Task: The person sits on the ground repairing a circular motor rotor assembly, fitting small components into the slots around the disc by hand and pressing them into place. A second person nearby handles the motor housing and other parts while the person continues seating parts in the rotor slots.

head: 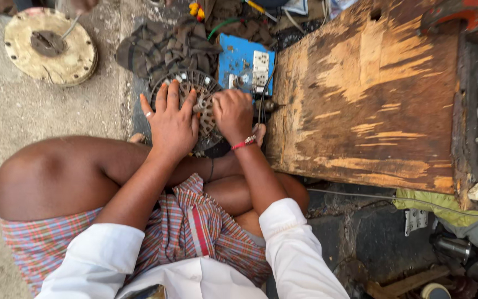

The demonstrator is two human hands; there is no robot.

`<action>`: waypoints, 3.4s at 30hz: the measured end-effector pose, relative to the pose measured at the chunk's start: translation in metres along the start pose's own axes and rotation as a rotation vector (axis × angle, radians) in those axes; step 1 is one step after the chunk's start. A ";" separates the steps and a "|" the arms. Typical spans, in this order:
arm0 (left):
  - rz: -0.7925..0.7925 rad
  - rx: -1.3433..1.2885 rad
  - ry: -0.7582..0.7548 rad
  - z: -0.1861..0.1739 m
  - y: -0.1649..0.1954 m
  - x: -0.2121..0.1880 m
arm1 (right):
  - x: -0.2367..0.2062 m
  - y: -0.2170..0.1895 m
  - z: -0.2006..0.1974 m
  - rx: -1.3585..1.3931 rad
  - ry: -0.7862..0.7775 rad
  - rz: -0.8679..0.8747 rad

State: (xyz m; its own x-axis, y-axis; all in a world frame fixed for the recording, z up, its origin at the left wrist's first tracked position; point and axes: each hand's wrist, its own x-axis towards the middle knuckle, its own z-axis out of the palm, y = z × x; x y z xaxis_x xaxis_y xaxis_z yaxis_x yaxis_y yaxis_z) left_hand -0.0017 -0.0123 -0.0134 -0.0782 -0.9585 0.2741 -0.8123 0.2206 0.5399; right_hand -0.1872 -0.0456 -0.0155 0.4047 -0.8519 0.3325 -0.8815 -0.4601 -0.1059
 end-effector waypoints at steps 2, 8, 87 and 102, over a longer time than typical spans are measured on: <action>-0.003 0.022 -0.020 -0.001 0.000 -0.001 | 0.002 -0.001 -0.003 0.013 -0.004 -0.011; -0.002 0.010 -0.019 0.001 0.000 -0.001 | 0.006 -0.005 -0.014 0.065 0.088 0.033; -0.012 -0.006 -0.021 0.002 0.001 0.001 | 0.016 -0.025 -0.012 0.060 0.077 0.100; -0.010 -0.007 -0.025 0.001 0.002 0.002 | 0.016 -0.007 -0.004 -0.035 0.065 0.120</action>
State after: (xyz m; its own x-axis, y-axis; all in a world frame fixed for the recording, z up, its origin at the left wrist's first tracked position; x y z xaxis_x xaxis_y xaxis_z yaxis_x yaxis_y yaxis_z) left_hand -0.0042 -0.0139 -0.0126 -0.0843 -0.9648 0.2490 -0.8088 0.2122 0.5484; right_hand -0.1752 -0.0550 -0.0056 0.2801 -0.8819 0.3792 -0.9311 -0.3457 -0.1161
